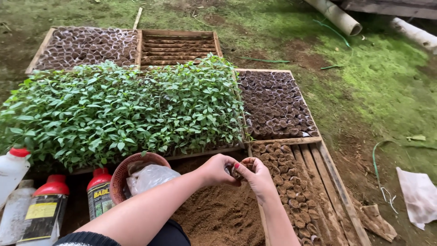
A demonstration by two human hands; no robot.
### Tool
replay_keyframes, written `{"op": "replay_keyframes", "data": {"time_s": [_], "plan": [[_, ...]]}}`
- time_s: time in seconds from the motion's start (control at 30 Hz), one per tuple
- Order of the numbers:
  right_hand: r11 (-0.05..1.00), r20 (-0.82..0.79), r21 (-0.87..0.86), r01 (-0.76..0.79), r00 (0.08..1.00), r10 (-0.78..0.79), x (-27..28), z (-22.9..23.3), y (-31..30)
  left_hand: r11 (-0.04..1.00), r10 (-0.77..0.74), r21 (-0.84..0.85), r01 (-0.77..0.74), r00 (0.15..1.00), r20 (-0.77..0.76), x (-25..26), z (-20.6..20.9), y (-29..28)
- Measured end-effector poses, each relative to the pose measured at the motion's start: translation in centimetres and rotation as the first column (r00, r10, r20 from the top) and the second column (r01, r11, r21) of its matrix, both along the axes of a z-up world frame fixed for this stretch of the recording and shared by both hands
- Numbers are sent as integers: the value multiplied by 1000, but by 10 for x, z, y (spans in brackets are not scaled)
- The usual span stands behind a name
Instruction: Filling small plastic sleeves with soil to prepare seedling pots and organizing them in a wooden tray.
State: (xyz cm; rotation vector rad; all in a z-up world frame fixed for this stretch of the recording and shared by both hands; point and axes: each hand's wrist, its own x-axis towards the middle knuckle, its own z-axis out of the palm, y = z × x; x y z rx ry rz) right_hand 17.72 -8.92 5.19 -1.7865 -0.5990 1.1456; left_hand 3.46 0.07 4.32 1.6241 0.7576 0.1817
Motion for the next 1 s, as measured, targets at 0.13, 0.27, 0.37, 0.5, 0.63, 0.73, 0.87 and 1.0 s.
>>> {"op": "replay_keyframes", "data": {"time_s": [0.13, 0.27, 0.37, 0.5, 0.63, 0.73, 0.87, 1.0], "plan": [[998, -69, -11, 55, 996, -56, -4, 7, -1, 1000, -10, 30, 10, 1000, -8, 2, 4, 0], [996, -265, 60, 59, 963, -41, 5, 0, -6, 998, 19, 52, -18, 1000, -24, 5, 8, 1], [996, -331, 77, 40, 943, -12, 7, -2, -6, 997, 35, 71, -32, 999, -40, 6, 11, 1], [994, -385, 67, 86, 921, -54, 12, -10, -5, 995, 18, 104, -11, 998, -63, 15, 6, 2], [989, -359, 28, 143, 925, -124, 18, -11, 2, 989, -8, 144, 19, 997, -77, 25, 4, -1], [982, -491, 30, 188, 859, -149, 31, -24, 4, 987, -13, 156, 26, 996, -84, 34, -8, 2], [977, -494, 49, 209, 855, -158, 45, -42, 1, 971, -16, 237, 40, 995, -103, 42, -12, 1], [974, -516, 83, 210, 846, -139, 59, -55, -4, 960, -31, 274, 56, 995, -96, 54, -27, 3]]}}
